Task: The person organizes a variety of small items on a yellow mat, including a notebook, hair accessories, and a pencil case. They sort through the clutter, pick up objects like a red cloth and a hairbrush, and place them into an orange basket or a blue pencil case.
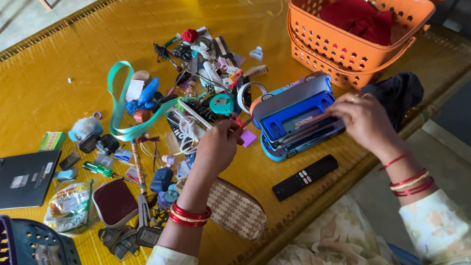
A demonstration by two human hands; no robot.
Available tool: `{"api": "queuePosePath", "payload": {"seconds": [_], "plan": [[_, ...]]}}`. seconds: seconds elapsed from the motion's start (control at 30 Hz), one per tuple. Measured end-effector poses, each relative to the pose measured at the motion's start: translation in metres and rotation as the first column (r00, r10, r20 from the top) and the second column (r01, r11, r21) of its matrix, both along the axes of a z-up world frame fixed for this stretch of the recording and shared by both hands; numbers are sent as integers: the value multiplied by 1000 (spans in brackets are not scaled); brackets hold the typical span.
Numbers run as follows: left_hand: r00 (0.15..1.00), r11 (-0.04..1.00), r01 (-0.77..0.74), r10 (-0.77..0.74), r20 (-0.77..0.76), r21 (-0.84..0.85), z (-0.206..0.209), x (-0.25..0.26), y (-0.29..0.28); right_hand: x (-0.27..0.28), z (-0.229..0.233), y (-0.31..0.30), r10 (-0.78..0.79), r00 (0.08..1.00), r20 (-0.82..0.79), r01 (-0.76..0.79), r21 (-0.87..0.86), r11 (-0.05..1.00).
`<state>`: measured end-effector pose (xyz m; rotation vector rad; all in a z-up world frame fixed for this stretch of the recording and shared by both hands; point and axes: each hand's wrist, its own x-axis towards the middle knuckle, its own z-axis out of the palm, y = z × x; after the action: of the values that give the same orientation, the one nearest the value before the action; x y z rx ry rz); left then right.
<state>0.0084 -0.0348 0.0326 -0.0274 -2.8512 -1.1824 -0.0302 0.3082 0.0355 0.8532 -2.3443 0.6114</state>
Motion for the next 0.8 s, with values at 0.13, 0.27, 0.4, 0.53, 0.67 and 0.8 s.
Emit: {"api": "queuePosePath", "payload": {"seconds": [0.13,0.27,0.4,0.53,0.67,0.8], "plan": [[999,999,32,-33,-26,-17,-4,0,9,16,-17,-9,59,998,-5,-59,27,998],[998,998,54,-54,-18,-42,-4,2,17,27,-27,-21,74,995,-69,-66,112,992],[999,996,51,-52,-2,-73,-7,3,15,26,-27,-25,57,996,-71,-43,181,982],[999,996,24,-21,36,-86,-8,4,11,24,-29,-27,61,994,-94,-37,241,970],[999,995,39,-37,20,-96,-12,2,14,23,-34,-29,53,994,-100,-29,228,973],[998,996,65,-65,0,-63,-12,2,18,23,-39,-28,75,993,-87,-60,163,985]]}}
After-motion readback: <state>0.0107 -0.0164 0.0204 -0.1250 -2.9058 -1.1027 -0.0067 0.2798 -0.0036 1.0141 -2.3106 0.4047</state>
